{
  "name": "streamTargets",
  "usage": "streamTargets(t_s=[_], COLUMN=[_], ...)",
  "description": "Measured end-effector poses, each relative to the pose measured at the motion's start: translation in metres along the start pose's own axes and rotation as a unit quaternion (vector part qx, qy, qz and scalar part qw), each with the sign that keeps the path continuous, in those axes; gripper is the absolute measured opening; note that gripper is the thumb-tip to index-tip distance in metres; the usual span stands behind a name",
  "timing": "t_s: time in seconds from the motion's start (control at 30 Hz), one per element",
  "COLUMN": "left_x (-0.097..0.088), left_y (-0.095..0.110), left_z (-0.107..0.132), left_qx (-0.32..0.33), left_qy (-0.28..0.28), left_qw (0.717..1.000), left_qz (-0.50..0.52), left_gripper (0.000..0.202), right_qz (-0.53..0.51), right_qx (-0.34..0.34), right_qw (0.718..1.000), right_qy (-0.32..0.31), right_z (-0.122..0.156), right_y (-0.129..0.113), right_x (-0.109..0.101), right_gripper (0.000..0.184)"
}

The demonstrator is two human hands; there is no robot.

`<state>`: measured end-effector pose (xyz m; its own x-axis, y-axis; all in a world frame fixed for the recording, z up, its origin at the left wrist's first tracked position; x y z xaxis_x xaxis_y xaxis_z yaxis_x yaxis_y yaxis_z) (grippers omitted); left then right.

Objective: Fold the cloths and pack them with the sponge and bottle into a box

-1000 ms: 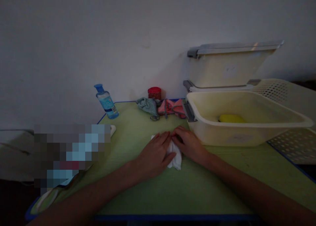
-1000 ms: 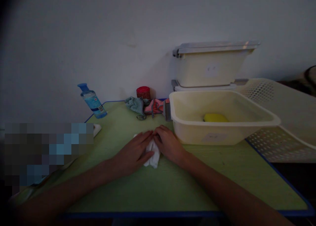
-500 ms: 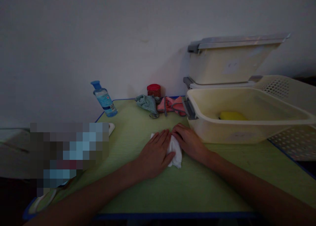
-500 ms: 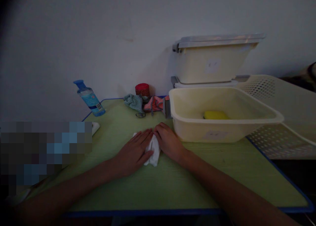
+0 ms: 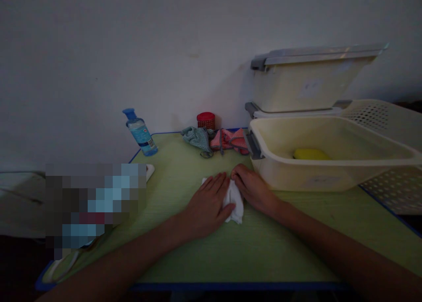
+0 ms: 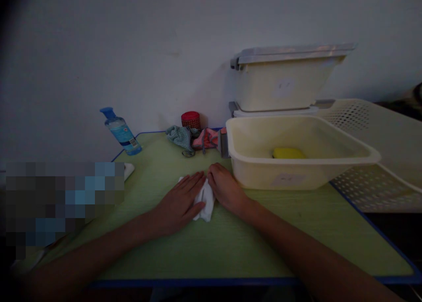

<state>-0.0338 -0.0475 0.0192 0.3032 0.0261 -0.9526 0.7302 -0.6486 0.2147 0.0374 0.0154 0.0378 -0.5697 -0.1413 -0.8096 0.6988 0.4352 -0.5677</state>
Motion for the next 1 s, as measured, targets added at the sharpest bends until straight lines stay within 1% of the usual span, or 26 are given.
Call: streamTargets(t_s=[0.17, 0.27, 0.33, 0.4, 0.47, 0.5, 0.57, 0.63, 0.67, 0.73, 0.83, 1.0], left_x=[0.0, -0.001, -0.001, -0.001, -0.001, -0.001, -0.002, -0.002, -0.002, -0.001, 0.0, -0.001], left_y=[0.001, -0.001, -0.002, -0.002, -0.002, -0.002, -0.001, 0.0, 0.0, 0.001, 0.0, 0.001], left_z=[0.001, 0.002, 0.003, 0.004, 0.004, 0.004, 0.004, 0.003, 0.002, 0.002, 0.002, 0.002], left_qx=[0.004, 0.004, 0.01, 0.022, 0.028, 0.028, 0.026, 0.027, 0.029, 0.031, 0.029, 0.029], left_qy=[-0.008, -0.006, -0.006, -0.011, -0.013, -0.012, -0.008, -0.01, -0.015, -0.028, -0.036, -0.029], left_qw=[1.0, 1.0, 0.999, 0.998, 0.998, 0.998, 0.998, 0.999, 0.999, 0.999, 0.999, 0.999], left_qz=[0.004, 0.016, 0.034, 0.05, 0.055, 0.054, 0.05, 0.043, 0.039, 0.032, 0.022, 0.017], left_gripper=[0.061, 0.058, 0.053, 0.05, 0.051, 0.051, 0.049, 0.048, 0.049, 0.052, 0.054, 0.053], right_qz=[-0.004, -0.01, -0.01, -0.009, -0.007, -0.004, 0.018, 0.036, 0.049, 0.08, 0.129, 0.148], right_qx=[0.011, 0.014, -0.002, -0.046, -0.108, -0.138, -0.188, -0.204, -0.205, -0.196, -0.196, -0.214], right_qw=[1.0, 1.0, 1.0, 0.999, 0.994, 0.989, 0.972, 0.958, 0.953, 0.949, 0.944, 0.937], right_qy=[0.001, 0.001, 0.0, -0.007, -0.03, -0.053, -0.138, -0.2, -0.218, -0.233, -0.231, -0.231], right_z=[0.0, 0.001, 0.004, 0.01, 0.018, 0.023, 0.034, 0.041, 0.043, 0.044, 0.043, 0.045], right_y=[0.003, 0.003, -0.002, -0.012, -0.027, -0.034, -0.044, -0.047, -0.046, -0.04, -0.034, -0.036], right_x=[0.0, -0.001, -0.003, -0.009, -0.018, -0.021, -0.023, -0.025, -0.025, -0.023, -0.018, -0.013], right_gripper=[0.017, 0.016, 0.013, 0.01, 0.012, 0.011, 0.009, 0.009, 0.008, 0.009, 0.011, 0.01])
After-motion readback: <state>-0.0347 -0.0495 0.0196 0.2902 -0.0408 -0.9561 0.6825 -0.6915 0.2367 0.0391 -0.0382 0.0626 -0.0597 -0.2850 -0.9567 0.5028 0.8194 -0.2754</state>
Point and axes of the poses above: each hand's wrist, its own z-axis away from the middle knuckle, its own x-axis out of the palm, y = z × x, the point moved 8 cm from there along -z, towards the middle knuckle, and after that the axes turned 14 degrees about x, right-handed, at the moved point
